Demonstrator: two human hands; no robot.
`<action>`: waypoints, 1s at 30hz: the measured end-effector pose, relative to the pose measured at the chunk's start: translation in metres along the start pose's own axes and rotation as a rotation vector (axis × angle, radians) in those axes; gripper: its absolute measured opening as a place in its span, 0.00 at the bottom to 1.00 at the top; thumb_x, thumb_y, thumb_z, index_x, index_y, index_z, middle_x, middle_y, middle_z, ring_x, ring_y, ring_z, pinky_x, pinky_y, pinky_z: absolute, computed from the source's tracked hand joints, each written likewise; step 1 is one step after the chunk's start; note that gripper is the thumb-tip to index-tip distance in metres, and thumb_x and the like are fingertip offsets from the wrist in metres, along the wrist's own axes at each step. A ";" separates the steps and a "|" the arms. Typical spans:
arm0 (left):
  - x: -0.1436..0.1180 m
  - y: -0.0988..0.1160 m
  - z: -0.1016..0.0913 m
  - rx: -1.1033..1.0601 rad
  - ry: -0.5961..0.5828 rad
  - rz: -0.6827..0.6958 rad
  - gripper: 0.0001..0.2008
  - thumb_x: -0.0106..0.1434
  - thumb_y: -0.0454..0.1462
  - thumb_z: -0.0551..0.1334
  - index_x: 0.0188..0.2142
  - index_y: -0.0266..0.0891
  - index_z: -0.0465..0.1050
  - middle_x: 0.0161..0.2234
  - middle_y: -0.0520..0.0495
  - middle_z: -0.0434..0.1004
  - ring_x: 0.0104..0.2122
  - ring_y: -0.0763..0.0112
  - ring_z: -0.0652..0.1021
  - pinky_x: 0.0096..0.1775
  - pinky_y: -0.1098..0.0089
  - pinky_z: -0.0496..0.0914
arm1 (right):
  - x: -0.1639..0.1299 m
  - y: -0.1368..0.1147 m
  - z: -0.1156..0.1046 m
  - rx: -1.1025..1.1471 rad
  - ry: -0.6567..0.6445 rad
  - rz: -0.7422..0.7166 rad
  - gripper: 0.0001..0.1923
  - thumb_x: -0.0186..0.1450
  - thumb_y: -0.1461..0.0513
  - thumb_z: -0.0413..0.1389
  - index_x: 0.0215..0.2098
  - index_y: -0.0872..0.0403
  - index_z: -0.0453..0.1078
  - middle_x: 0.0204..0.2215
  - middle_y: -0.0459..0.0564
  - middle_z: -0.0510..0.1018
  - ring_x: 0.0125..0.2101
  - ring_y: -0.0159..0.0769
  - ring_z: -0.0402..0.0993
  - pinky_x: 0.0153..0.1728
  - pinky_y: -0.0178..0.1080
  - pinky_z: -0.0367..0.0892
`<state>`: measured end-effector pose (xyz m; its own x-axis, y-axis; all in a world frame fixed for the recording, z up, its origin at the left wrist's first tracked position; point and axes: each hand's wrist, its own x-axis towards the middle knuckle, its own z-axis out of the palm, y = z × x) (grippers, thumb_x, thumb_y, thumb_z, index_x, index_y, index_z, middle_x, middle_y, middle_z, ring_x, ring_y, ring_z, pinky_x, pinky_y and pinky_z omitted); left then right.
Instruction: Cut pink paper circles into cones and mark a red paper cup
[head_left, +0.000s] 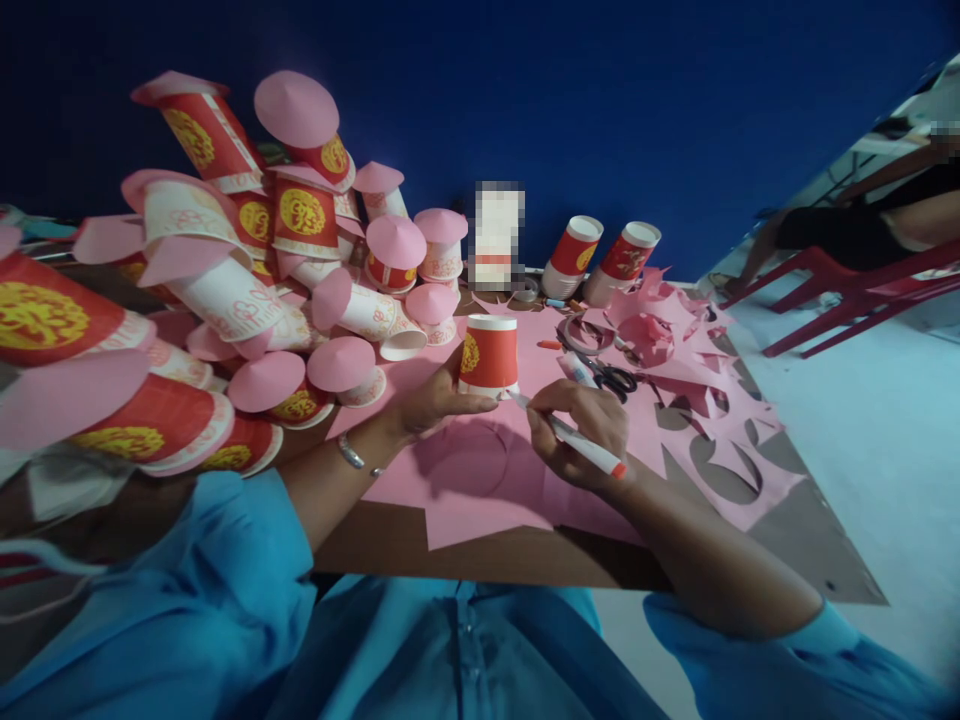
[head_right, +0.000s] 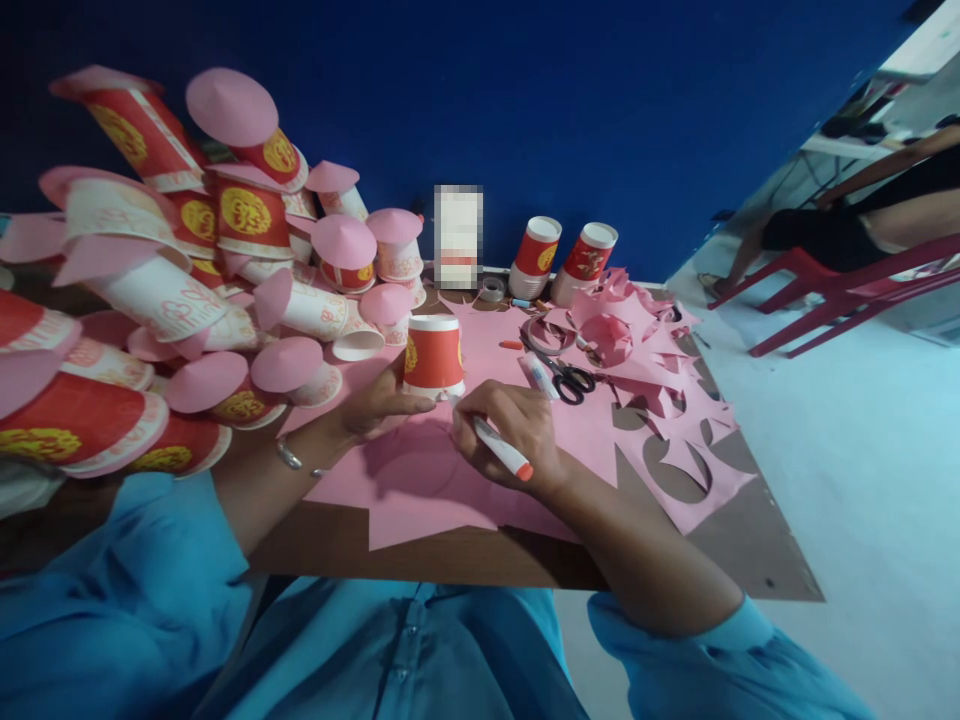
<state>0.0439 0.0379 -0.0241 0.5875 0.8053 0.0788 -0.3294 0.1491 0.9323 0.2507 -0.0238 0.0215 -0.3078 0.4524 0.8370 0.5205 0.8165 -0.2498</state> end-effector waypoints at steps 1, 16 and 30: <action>0.000 0.000 0.000 0.005 -0.004 0.004 0.42 0.52 0.38 0.79 0.65 0.48 0.68 0.48 0.46 0.81 0.47 0.59 0.80 0.52 0.59 0.71 | 0.001 0.000 0.000 -0.011 0.011 -0.001 0.08 0.67 0.69 0.59 0.40 0.49 0.68 0.26 0.42 0.81 0.23 0.31 0.78 0.27 0.34 0.70; 0.000 0.000 -0.001 -0.040 -0.048 -0.015 0.42 0.52 0.38 0.80 0.65 0.46 0.68 0.48 0.44 0.83 0.47 0.59 0.82 0.52 0.60 0.73 | 0.002 0.002 0.001 -0.014 -0.001 -0.032 0.09 0.67 0.70 0.58 0.41 0.49 0.69 0.28 0.43 0.82 0.24 0.32 0.80 0.28 0.35 0.74; -0.001 -0.003 -0.002 -0.044 -0.052 -0.036 0.44 0.54 0.37 0.80 0.68 0.47 0.66 0.52 0.42 0.84 0.50 0.58 0.83 0.54 0.59 0.74 | 0.002 0.002 0.002 0.010 -0.005 -0.031 0.11 0.67 0.71 0.59 0.43 0.50 0.69 0.29 0.45 0.83 0.27 0.33 0.82 0.30 0.34 0.75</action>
<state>0.0430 0.0374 -0.0280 0.6369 0.7682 0.0645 -0.3387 0.2036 0.9186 0.2496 -0.0205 0.0214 -0.3273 0.4288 0.8420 0.5029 0.8335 -0.2289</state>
